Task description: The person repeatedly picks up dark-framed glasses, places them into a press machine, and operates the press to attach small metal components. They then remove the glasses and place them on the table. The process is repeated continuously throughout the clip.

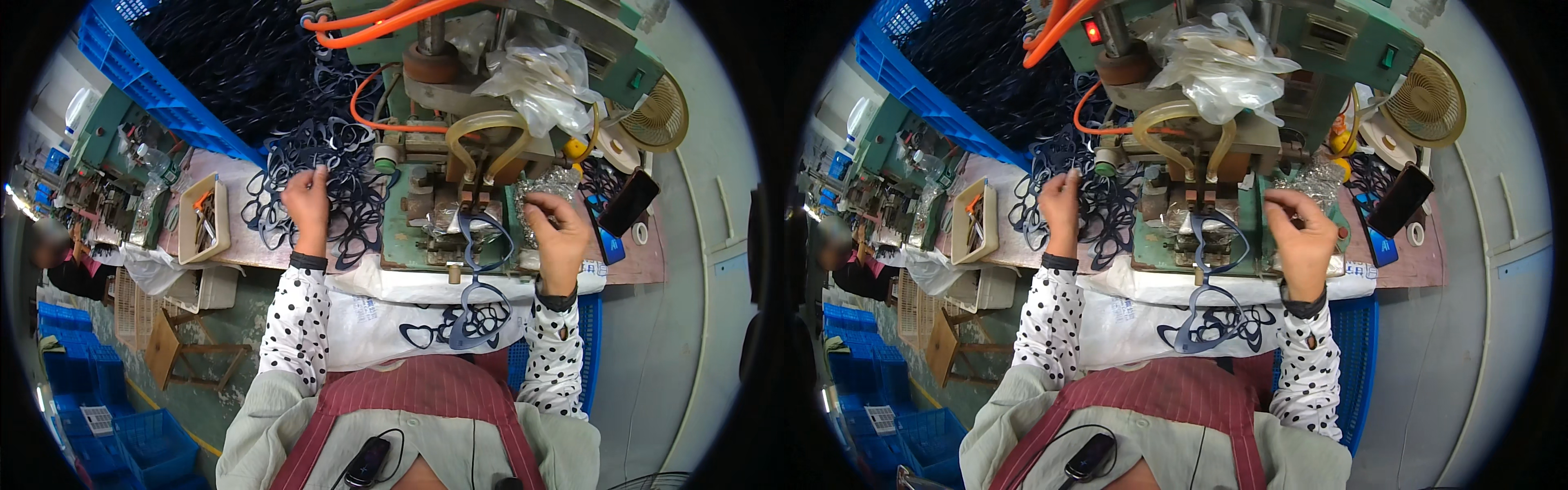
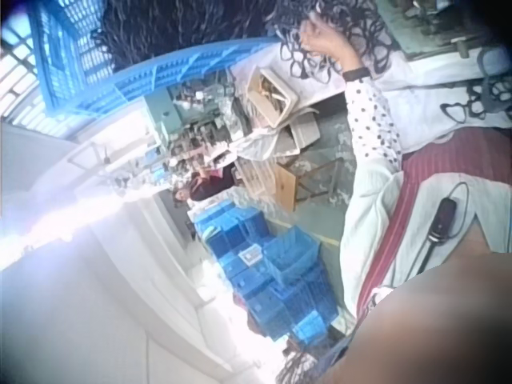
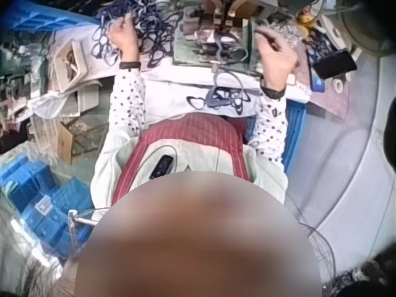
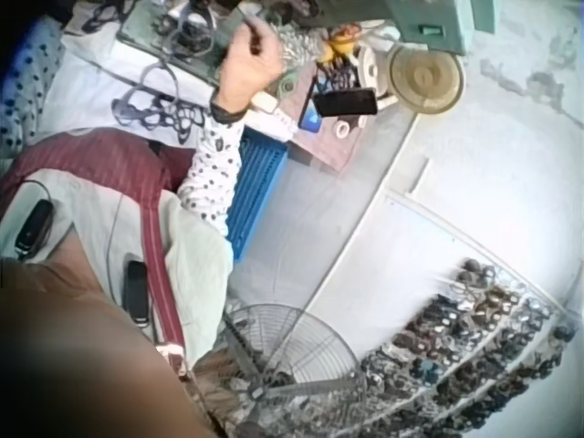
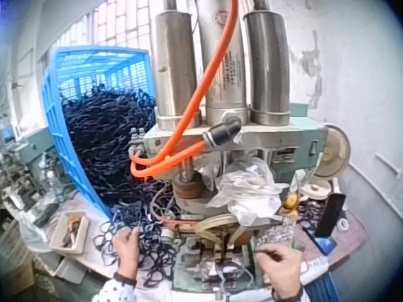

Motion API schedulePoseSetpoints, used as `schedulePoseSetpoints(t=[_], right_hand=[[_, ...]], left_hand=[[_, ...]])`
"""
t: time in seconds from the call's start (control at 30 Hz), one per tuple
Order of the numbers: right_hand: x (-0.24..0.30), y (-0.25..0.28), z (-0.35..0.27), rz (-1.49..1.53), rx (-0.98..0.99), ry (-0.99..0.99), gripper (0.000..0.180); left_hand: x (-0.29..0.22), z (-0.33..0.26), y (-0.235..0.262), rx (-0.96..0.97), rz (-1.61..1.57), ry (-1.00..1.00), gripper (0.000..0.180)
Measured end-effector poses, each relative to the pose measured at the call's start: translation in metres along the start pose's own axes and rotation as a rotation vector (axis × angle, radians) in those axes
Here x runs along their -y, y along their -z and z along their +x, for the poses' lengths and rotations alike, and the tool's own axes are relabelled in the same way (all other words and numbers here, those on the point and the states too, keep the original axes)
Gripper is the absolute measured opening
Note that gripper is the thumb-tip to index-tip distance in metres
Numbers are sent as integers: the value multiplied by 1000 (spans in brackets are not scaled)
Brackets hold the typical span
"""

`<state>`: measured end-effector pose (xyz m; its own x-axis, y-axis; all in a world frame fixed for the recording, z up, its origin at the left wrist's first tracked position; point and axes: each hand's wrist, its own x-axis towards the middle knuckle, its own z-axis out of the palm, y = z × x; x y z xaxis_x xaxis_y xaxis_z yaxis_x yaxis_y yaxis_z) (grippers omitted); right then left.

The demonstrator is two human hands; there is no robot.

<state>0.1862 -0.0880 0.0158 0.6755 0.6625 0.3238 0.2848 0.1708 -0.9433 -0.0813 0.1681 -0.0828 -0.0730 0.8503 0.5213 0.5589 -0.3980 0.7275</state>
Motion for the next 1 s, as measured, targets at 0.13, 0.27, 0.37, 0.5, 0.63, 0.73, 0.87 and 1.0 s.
schedulePoseSetpoints(t=[0.13,0.27,0.37,0.5,0.63,0.73,0.87,1.0], right_hand=[[17,-18,-5,-69,118,-8,20],[21,-36,-6,-53,139,28,27],[25,-38,1,-119,188,32,33],[26,-47,2,20,178,-8,45],[18,-54,-2,171,151,-21,47],[13,-48,-5,110,146,31,46],[13,-26,2,81,99,45,45],[-8,1,11,70,-25,11,38]], left_hand=[[-7,-4,-3,-279,13,-81,21],[8,-8,-17,-220,10,-71,23],[-6,-7,-10,-168,241,-22,24],[-60,-4,23,-229,-112,-137,16],[-108,-30,53,-250,-384,-307,5],[-150,-43,107,70,-311,-1057,17],[-172,-64,138,438,-582,-1232,28],[-184,-70,94,617,-730,-1283,25]])
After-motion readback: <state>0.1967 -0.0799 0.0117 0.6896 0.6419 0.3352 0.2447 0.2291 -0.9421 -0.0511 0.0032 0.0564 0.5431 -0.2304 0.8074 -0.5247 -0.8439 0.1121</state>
